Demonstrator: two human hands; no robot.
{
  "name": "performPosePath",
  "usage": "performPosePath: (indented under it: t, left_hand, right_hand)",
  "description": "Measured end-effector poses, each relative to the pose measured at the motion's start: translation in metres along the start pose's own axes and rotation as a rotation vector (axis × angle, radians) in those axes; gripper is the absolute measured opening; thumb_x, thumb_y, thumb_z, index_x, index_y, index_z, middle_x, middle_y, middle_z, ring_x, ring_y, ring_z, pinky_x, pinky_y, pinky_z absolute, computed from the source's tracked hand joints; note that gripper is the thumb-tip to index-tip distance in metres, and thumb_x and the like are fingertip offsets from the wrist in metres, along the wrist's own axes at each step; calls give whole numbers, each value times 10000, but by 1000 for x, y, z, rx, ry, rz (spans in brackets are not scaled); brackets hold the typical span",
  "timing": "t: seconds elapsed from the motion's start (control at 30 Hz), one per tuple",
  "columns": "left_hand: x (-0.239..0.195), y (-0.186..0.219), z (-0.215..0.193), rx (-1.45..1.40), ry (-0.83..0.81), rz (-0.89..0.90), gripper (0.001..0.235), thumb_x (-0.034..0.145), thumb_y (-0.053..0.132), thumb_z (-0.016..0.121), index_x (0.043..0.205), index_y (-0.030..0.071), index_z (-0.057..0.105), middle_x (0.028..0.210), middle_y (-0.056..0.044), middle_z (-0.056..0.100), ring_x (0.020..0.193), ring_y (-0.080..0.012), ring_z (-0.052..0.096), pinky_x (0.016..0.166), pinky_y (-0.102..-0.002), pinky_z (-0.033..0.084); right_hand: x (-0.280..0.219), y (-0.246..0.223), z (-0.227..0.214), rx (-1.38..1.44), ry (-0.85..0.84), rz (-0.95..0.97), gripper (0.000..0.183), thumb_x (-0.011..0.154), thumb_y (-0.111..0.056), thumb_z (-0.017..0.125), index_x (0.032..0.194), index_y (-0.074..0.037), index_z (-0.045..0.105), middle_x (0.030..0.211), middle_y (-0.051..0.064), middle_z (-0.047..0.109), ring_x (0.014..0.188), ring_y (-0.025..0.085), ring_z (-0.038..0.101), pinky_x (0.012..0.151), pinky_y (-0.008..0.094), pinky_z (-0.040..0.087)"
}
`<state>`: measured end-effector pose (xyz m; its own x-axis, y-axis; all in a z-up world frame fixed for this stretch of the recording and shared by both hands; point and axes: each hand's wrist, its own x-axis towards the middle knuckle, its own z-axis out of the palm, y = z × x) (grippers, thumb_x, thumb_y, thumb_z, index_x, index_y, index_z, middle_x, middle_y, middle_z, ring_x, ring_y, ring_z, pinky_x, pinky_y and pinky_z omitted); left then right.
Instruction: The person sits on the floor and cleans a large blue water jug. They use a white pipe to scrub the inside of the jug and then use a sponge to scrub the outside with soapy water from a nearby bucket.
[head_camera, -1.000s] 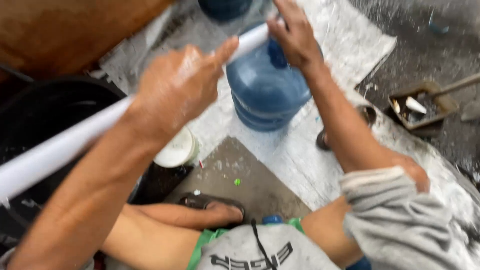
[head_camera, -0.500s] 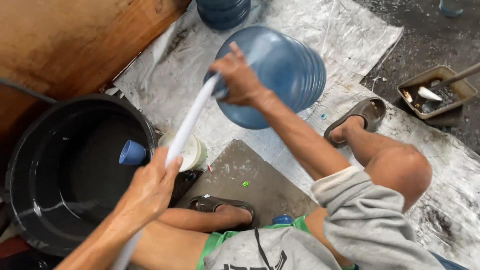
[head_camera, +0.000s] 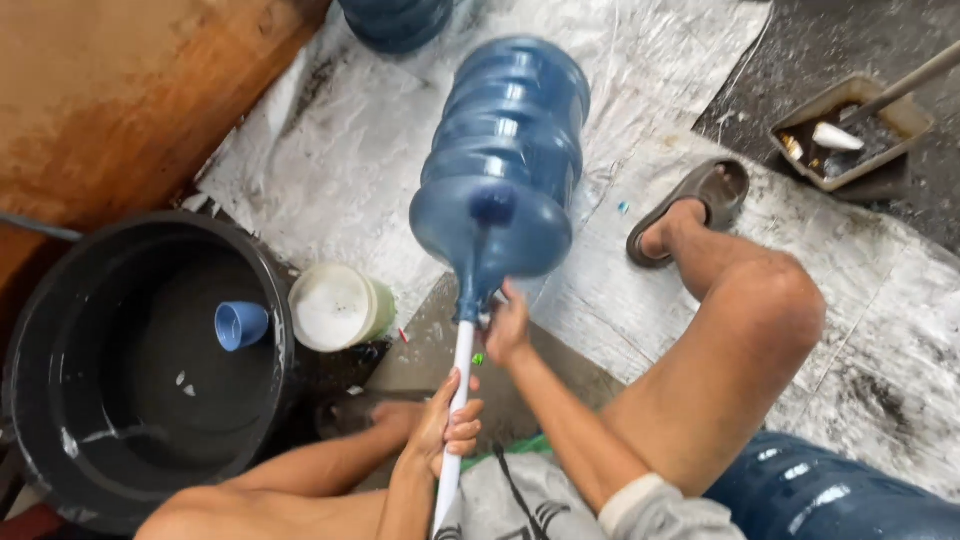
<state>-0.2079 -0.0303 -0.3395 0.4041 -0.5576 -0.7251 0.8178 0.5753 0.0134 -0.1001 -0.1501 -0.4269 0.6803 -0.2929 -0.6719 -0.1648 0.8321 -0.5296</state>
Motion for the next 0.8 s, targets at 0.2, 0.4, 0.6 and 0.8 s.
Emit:
performPosePath:
  t: [0.2,0.4,0.6,0.8]
  left_hand:
    - [14,5,11,-135,-276,-202,355,960,458,458,826,133,408,513,43,234,310,-19,180,248,-176,209]
    - [23,5,8,1399,566,460,479,922,522,351,730,97,461,616,-22,472,575,-173,447,567,-373,339]
    - [15,10,15,-168,-316,-222,445,928,552,448,728,156,421,440,75,196,289,-5,163,238,-180,147]
    - [35,8,-9,1395,590,446,396,909,459,441,807,96,562,628,-57,547,565,-189,486,563,-397,368]
  right_hand:
    - [18,-20,9,17,-506,725,289,750,-61,581,1038,-86,565,804,33,571,666,142,567,465,208,490]
    - [12,-14,16,-111,-398,696,223,689,-61,576,890,-129,509,718,20,549,603,137,537,458,241,427]
    - [13,-17,18,12,-447,712,237,704,-48,588,916,-132,526,748,22,571,624,149,571,491,263,509]
    - [19,-17,13,-96,-391,663,206,680,-116,575,884,-138,557,727,8,586,614,138,577,509,274,498]
